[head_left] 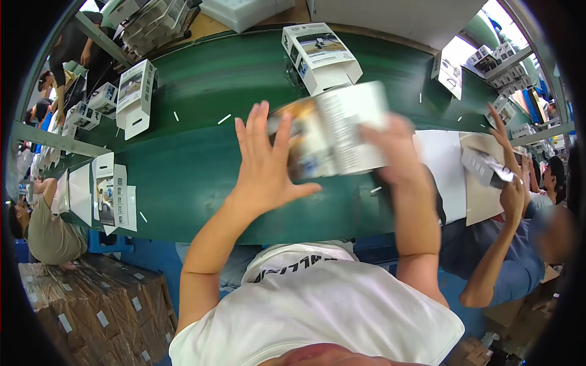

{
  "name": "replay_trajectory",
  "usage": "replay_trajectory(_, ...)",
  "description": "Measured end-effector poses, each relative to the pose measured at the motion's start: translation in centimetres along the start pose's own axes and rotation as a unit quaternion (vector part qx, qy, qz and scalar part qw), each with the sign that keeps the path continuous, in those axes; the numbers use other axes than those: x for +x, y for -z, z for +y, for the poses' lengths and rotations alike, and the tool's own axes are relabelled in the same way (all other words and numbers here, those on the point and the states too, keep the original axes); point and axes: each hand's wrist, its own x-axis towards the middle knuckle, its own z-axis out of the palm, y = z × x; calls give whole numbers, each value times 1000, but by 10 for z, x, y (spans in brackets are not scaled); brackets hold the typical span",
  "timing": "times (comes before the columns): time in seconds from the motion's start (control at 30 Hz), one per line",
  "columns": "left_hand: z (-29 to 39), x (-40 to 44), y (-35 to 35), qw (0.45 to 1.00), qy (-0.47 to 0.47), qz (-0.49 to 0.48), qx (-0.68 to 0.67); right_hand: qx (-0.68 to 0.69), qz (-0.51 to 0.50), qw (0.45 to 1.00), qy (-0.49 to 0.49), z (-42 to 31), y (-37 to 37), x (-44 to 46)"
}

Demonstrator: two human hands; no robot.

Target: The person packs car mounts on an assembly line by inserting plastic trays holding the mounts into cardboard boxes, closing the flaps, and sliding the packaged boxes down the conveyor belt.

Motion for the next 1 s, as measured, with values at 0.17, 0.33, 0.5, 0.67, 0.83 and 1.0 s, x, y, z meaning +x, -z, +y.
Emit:
replay_trajectory(0.17, 8, -4, 35, 997, 5, -41, -59, -235, 202, 936, 166, -121, 108, 15)
replay_trajectory(0.33, -14, -38, 26, 986, 92, -127, -64, -687, 168, 701, 93, -88, 191, 211)
replay_trajectory(0.5, -46, -127, 60, 965, 232, -122, -28, -796, 232, 525, 192, -80, 100, 163)
replay_trajectory(0.67, -65, -136, 80, 943, 304, -118, -71, -808, -2, 405, 428, 73, 16, 155)
replay_trajectory(0.83, -58, -114, 108, 986, 163, -36, -11, -431, 71, 767, 470, 37, -22, 127)
replay_trajectory(1.0, -48, -82, 119, 987, 74, -22, 143, 55, -41, 997, 20, 87, -115, 96)
